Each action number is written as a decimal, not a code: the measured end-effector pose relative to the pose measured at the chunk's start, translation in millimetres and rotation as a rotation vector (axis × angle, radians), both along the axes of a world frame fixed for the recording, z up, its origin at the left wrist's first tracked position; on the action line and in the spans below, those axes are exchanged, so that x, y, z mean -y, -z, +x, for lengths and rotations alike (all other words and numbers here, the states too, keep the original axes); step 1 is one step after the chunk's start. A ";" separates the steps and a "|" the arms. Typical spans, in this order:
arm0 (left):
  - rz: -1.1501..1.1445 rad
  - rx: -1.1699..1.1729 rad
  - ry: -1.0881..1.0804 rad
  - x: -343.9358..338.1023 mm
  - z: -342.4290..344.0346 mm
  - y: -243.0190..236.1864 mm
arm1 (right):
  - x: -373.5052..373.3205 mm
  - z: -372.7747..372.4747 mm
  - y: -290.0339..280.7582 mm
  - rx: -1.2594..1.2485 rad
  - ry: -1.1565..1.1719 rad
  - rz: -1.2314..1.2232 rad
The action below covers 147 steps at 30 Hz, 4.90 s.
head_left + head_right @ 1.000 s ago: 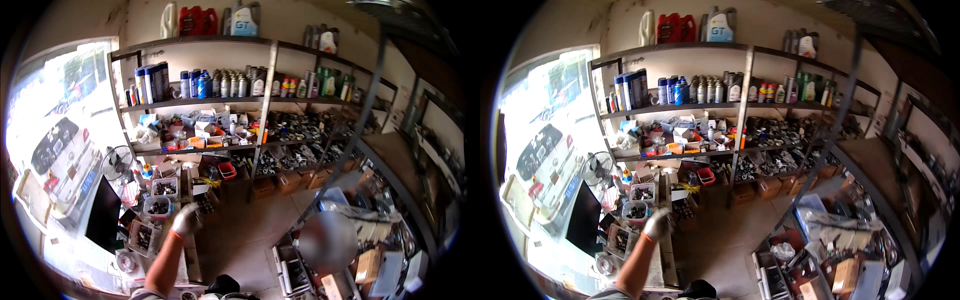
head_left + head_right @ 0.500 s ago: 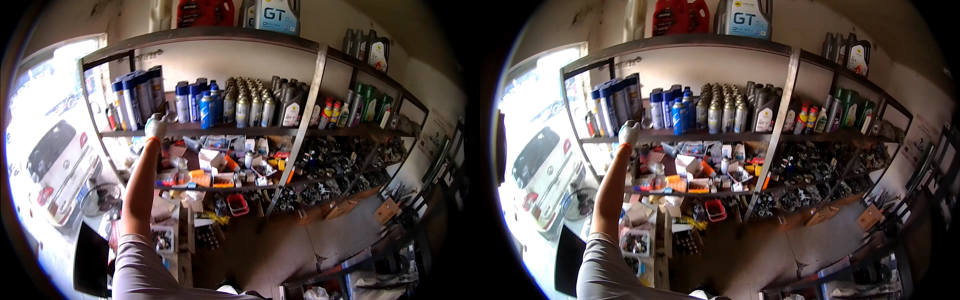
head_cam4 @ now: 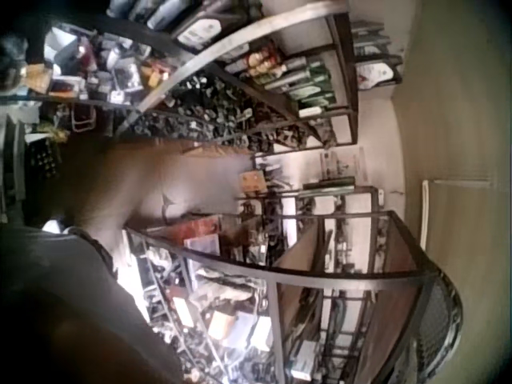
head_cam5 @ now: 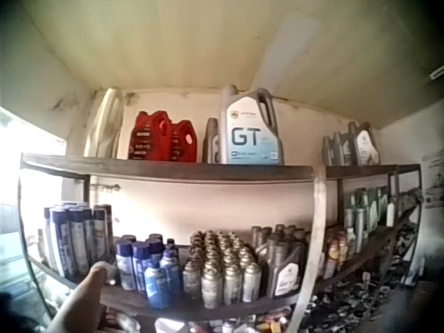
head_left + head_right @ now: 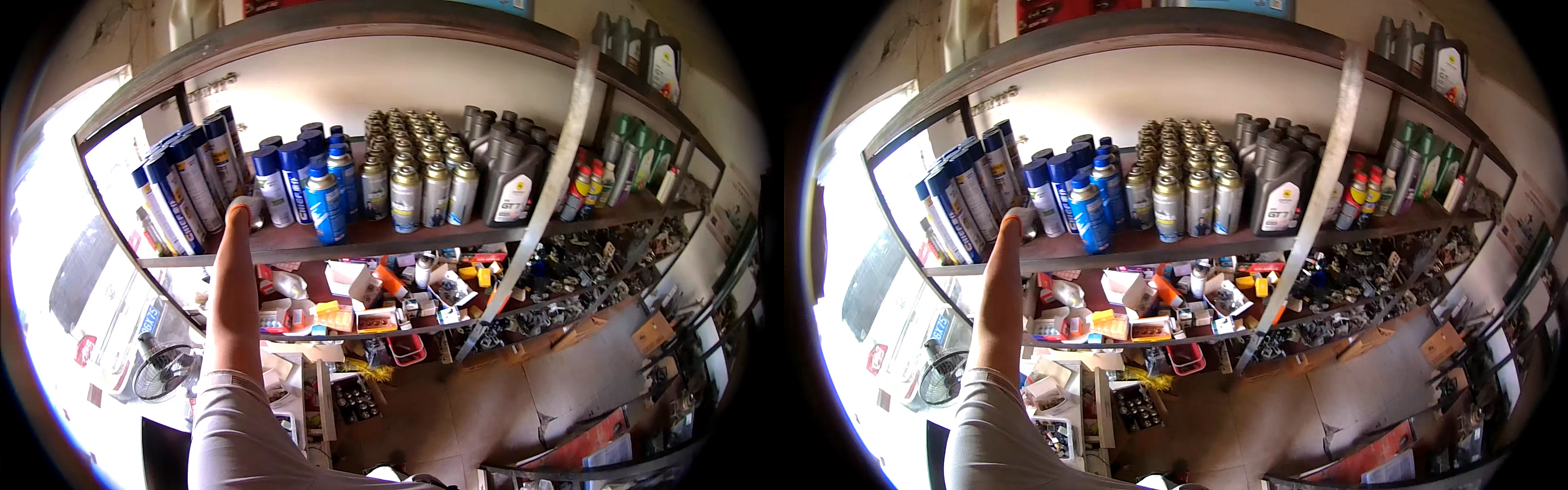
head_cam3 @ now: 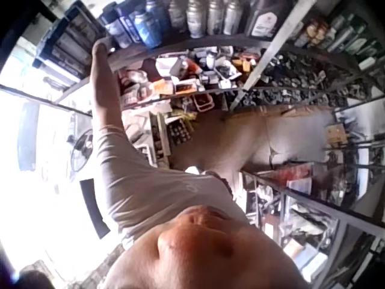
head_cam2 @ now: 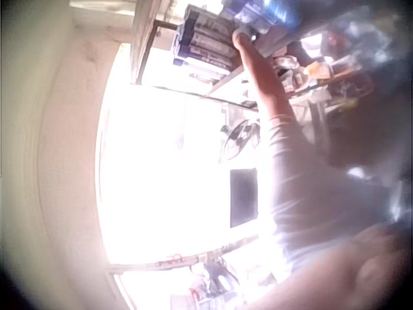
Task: The person retrieves a spray can and a metal tool from a workshop shelf and walks to a red car with its hood open. They spray the tool and then apply the lubricant to the engine's camshaft and valve train components. A second person assists by holding a part while the first person continues to work on the engine internals.
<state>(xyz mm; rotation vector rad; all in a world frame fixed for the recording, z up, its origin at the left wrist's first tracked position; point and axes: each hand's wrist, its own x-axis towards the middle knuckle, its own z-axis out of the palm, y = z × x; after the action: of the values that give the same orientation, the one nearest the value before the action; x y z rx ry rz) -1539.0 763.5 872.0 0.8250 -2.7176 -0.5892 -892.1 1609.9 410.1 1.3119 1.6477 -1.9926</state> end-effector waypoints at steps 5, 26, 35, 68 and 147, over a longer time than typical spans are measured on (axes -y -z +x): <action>0.479 -0.327 0.088 -146.3 115.7 -42.6 | -15.1 -7.9 -17.1 -0.013 0.000 0.075; 0.933 -0.243 0.208 -510.7 830.2 153.9 | 246.8 15.4 -352.5 -0.750 -1.056 -0.716; 0.801 -0.231 -0.405 -492.7 1092.4 198.9 | 323.2 131.5 -301.9 -0.473 -0.898 -0.722; 0.666 -0.985 -1.547 -99.2 1833.9 190.8 | 1010.0 925.8 -93.3 -0.923 -2.425 0.001; 0.822 -1.225 -0.872 2427.1 2111.2 392.3 | 3313.1 1281.3 -107.0 -1.251 -2.687 -0.349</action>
<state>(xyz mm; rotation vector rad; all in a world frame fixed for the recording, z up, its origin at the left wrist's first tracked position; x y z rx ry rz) 572.2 -1663.6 479.7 1.1270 -0.8552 -1.3587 389.2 -1703.2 517.1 -1.9142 1.0404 -0.4937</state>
